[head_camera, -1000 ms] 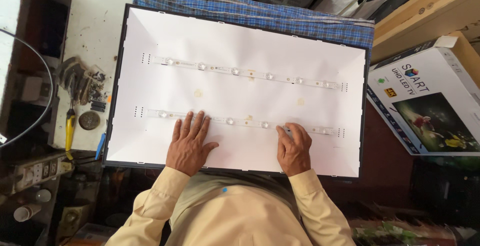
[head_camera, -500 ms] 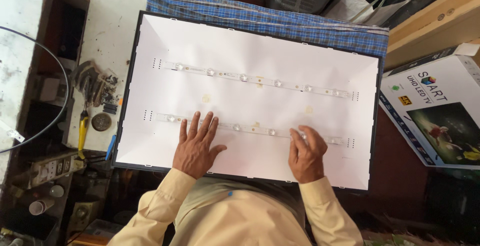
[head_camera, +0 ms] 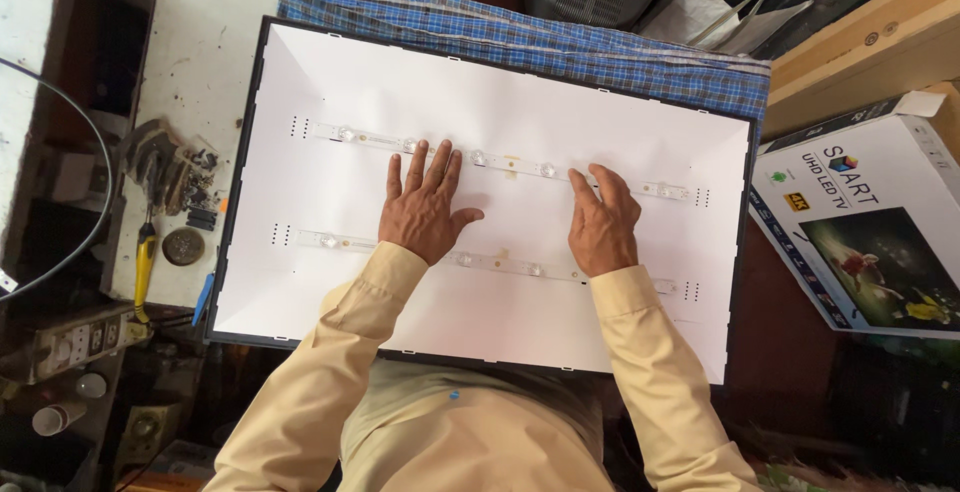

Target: The person works on LED backlight strips laid inside a disassembled TV panel on the bench. They cut pieces of blue tape, apply tape to the strip, use pliers to handle small components, and press parts onto the LED strips by hand.

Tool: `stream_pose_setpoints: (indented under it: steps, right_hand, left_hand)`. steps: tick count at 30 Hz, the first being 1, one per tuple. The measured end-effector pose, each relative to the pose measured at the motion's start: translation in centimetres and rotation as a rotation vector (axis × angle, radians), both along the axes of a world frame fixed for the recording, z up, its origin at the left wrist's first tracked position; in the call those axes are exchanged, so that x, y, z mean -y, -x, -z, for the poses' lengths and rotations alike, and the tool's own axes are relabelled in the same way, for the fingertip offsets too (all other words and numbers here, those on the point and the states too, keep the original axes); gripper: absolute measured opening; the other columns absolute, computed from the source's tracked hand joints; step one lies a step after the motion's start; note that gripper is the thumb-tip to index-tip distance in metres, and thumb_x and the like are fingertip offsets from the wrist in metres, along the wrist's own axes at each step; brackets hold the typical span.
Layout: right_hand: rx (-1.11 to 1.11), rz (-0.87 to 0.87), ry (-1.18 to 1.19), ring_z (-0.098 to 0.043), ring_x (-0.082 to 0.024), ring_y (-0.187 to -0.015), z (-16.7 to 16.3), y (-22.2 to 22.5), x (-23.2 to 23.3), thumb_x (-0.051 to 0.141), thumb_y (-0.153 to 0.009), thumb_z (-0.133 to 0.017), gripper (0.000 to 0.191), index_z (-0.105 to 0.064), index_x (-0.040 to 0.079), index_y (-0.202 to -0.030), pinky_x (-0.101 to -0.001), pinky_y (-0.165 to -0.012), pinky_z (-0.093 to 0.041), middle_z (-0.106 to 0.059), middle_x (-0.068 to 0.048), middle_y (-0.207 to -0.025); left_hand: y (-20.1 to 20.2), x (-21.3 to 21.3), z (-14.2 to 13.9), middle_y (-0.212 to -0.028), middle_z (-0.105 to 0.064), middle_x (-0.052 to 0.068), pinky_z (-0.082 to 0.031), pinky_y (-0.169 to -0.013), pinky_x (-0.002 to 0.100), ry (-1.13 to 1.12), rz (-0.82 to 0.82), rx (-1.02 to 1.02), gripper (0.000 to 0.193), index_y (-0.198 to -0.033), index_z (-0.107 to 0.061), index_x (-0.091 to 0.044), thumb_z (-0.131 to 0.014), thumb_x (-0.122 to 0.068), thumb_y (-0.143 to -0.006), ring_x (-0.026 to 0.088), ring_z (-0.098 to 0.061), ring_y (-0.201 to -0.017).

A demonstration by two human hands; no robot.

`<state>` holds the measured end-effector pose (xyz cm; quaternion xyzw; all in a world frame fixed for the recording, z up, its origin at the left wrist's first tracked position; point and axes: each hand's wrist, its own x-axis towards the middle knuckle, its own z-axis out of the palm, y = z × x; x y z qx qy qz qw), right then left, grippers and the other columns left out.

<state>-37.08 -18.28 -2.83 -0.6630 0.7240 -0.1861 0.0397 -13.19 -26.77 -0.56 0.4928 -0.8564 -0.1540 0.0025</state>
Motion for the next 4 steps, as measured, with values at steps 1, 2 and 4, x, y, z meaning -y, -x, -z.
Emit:
stream_pose_setpoints:
  steps: [1,2,4]
  right_hand:
    - [-0.008,-0.002,-0.014,-0.051,-0.036,-0.132,0.10,-0.09,0.13,0.002,-0.096,-0.062,0.038,-0.067,0.007,-0.133,-0.0521,-0.105,-0.041,-0.055,-0.017,-0.141]
    - [-0.015,-0.004,-0.028,-0.051,-0.036,-0.133,0.25,-0.20,0.21,0.002,-0.096,-0.062,0.038,-0.067,0.008,-0.133,-0.0523,-0.105,-0.041,-0.054,-0.017,-0.141]
    - [-0.055,-0.014,-0.042,-0.049,-0.037,-0.135,0.59,-0.34,0.32,0.002,-0.094,-0.063,0.040,-0.068,0.009,-0.133,-0.0527,-0.106,-0.040,-0.055,-0.015,-0.141]
  left_hand:
    - [0.10,0.05,0.07,-0.167,-0.023,0.005,-0.005,-0.124,0.055,-0.001,-0.001,0.003,0.089,-0.159,-0.028,-0.011,-0.047,-0.069,-0.093,0.029,-0.013,-0.155]
    - [0.13,0.08,0.19,-0.167,-0.022,0.005,-0.005,-0.124,0.055,-0.002,-0.002,0.007,0.090,-0.159,-0.027,-0.011,-0.046,-0.069,-0.093,0.029,-0.013,-0.155]
    - [0.04,0.15,0.46,-0.168,-0.022,0.004,-0.005,-0.124,0.055,-0.017,-0.004,0.013,0.090,-0.159,-0.026,-0.011,-0.045,-0.070,-0.093,0.029,-0.012,-0.155]
